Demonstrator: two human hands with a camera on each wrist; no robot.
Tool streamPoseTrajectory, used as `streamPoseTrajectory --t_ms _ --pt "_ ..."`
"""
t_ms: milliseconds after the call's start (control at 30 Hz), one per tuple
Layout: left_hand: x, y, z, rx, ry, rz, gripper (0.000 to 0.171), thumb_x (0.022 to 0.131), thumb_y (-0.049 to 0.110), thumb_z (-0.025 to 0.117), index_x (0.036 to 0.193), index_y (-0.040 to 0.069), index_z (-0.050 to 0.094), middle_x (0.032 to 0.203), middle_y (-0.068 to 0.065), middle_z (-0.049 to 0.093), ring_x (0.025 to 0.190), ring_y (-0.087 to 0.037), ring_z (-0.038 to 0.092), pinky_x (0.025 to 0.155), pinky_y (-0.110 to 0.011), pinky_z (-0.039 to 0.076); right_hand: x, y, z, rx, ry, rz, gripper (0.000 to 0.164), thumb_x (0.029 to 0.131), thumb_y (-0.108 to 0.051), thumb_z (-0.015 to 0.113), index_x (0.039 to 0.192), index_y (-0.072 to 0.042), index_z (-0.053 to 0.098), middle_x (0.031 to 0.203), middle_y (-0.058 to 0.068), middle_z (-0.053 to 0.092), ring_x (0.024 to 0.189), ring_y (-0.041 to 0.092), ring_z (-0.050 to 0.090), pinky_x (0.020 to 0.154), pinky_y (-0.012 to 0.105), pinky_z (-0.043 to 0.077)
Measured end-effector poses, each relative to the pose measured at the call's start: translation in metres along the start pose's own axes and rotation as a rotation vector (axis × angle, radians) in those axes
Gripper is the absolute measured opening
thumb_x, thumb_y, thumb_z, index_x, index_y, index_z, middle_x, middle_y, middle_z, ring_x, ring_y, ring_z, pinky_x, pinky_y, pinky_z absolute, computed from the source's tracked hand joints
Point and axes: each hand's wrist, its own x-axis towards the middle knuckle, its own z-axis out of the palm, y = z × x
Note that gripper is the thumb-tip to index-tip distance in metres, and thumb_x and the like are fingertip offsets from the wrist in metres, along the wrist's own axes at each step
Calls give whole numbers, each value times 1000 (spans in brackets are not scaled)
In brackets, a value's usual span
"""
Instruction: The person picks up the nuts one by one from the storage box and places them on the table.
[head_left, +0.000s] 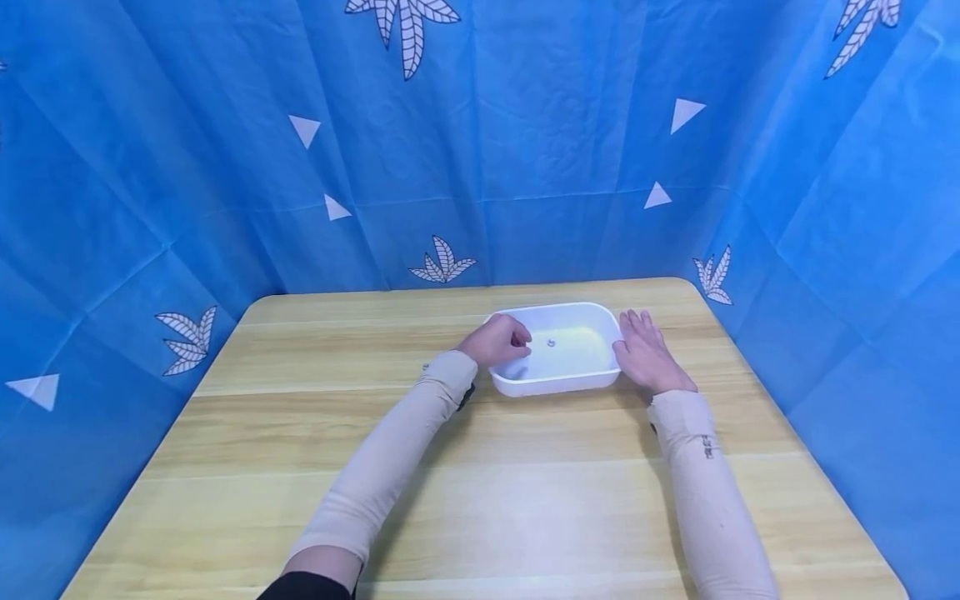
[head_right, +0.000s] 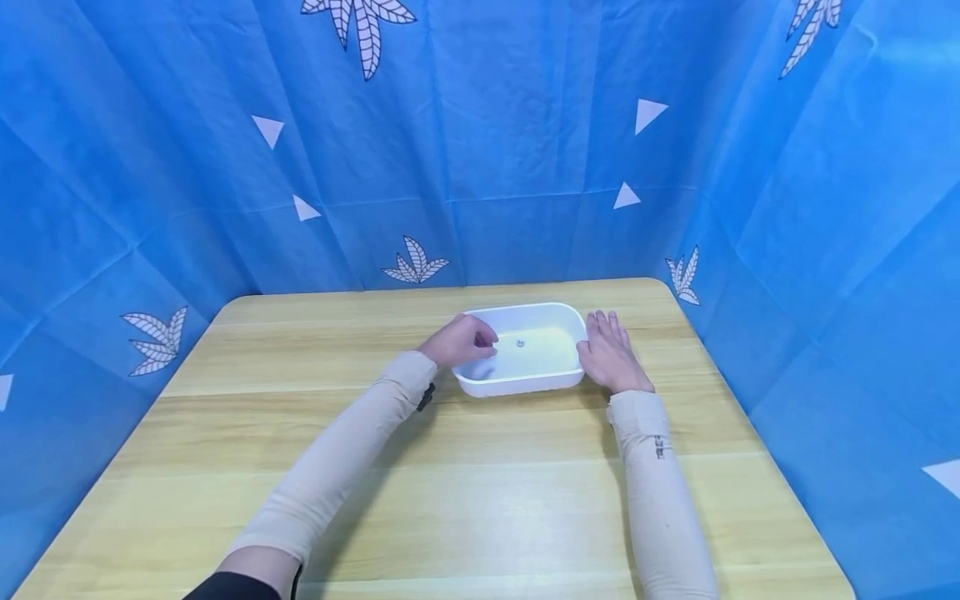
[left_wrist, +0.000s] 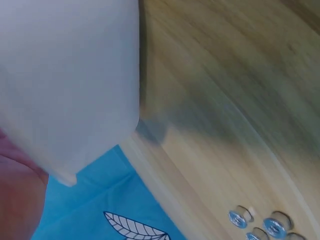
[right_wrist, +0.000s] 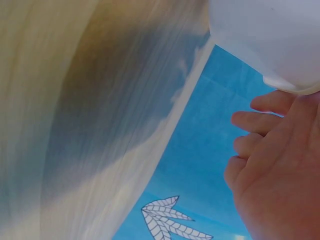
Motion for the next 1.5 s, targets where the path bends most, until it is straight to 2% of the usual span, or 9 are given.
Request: streamPoseTrajectory --t_ms 200,700,800,867,967,1133,1233,1300,1500 --pt "10 4 3 99 -41 12 23 95 14 73 114 2 78 108 -11 80 101 -20 72 94 -30 60 1 -1 0 7 1 4 66 106 -25 25 160 10 11 169 33 5 158 52 -5 130 63 -1" --pt "24 26 8 124 -107 -36 31 97 13 70 126 0 71 121 -14 75 112 -23 68 102 -34 56 1 0 0 3 10 -1 66 106 -25 26 160 11 12 170 32 6 159 51 -2 130 63 2" --pt "26 27 11 128 -112 -31 31 97 12 70 126 0 71 115 -12 75 102 -19 67 97 -30 56 0 0 0 7 10 -2 66 106 -25 26 160 11 11 170 32 6 159 51 -3 130 62 2" --pt "29 27 13 131 -119 -18 25 97 11 69 119 0 74 96 -10 72 84 -16 61 81 -26 53 0 1 1 4 9 -4 66 106 -24 26 160 11 11 170 32 5 159 51 -2 130 62 1" --pt "32 26 17 124 -127 -6 20 95 8 69 112 0 74 72 -2 54 64 -11 44 63 -23 39 0 1 0 5 8 -3 65 107 -24 26 160 11 10 170 32 5 159 50 -3 130 61 -1" --pt "36 27 21 144 -144 -4 25 94 10 70 116 0 72 74 1 49 71 -12 45 68 -24 39 -1 0 0 10 8 -1 66 107 -24 26 160 11 10 170 32 4 159 50 -4 130 61 -2" --pt "38 25 23 179 -144 27 9 93 10 70 96 2 69 73 2 47 71 -13 44 67 -24 37 -1 0 1 8 13 -2 66 107 -24 26 160 11 10 170 32 5 159 51 -2 130 61 -2" --pt "40 24 25 192 -142 42 13 92 9 70 82 5 61 68 2 41 66 -13 40 63 -24 33 0 0 1 11 13 -2 66 107 -24 26 160 11 10 170 32 5 159 50 -2 130 61 -2" --pt "43 22 29 216 -133 31 20 92 8 69 77 7 56 68 2 39 71 -14 42 68 -25 34 0 -1 0 10 13 7 66 106 -24 27 160 11 11 170 32 6 159 50 -2 130 61 0"
